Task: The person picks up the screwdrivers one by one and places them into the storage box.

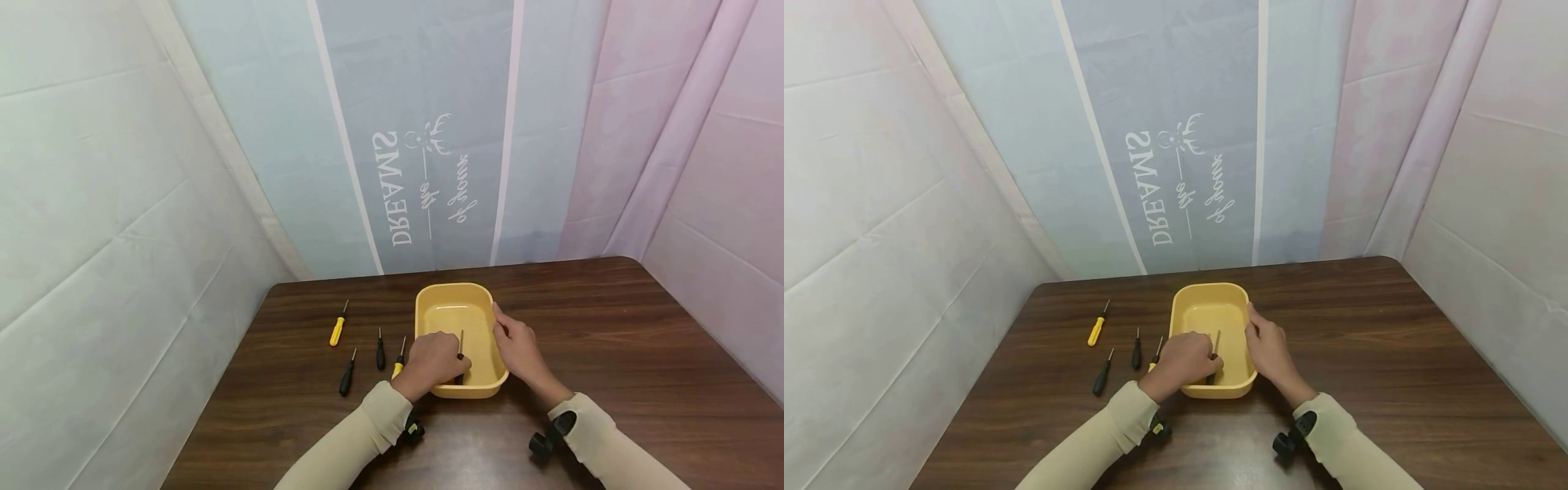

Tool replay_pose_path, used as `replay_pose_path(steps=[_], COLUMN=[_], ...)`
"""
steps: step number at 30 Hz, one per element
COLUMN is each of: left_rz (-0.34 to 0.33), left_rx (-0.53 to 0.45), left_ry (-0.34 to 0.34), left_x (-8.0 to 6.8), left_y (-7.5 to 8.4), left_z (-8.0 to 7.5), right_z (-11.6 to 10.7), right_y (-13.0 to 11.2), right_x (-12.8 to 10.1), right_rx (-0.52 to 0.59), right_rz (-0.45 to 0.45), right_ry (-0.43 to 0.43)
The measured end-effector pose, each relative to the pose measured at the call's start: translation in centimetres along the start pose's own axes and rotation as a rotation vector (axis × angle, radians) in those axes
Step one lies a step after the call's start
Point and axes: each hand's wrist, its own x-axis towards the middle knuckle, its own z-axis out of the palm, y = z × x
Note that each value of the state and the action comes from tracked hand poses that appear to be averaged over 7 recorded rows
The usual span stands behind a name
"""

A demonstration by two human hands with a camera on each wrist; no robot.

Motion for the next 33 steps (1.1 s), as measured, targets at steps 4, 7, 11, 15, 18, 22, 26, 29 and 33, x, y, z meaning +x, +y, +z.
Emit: replay_pose_path(steps=[4,7,11,15,18,22,26,29,33], left_rz=[0.003,0.004,0.007,0.01,0.008,0.009,0.011,0.012,0.013], left_rx=[0.014,0.011,0.015,0.031,0.036,0.04,0.036,0.029,0.024], left_ry=[-0.002,-0.01,-0.018,-0.023,-0.028,-0.025,-0.024,-0.028,-0.029], left_x=[0.0,0.1,0.4,0.6,0.8,0.9,1.0,1.0,1.0], left_y=[0.1,0.1,0.1,0.2,0.3,0.3,0.3,0.3,0.3], left_z=[0.0,-0.1,-0.3,-0.4,-0.5,-0.6,-0.7,-0.8,-0.9], right_z=[-0.1,-0.1,-0.3,-0.4,-0.6,-0.7,-0.8,-0.8,-0.8], right_y=[-0.1,-0.2,-0.3,-0.3,-0.3,-0.3,-0.4,-0.3,-0.3], right_x=[0.0,0.2,0.4,0.6,0.8,1.0,1.2,1.2,1.3], right_rx=[-0.008,-0.011,-0.013,-0.006,-0.001,-0.006,-0.013,-0.009,-0.004], right_rz=[-0.004,-0.01,-0.013,-0.007,0.001,0.004,0.005,0.008,0.01], right_ry=[0.003,0.008,0.015,0.01,0.0,-0.006,-0.011,-0.014,-0.015])
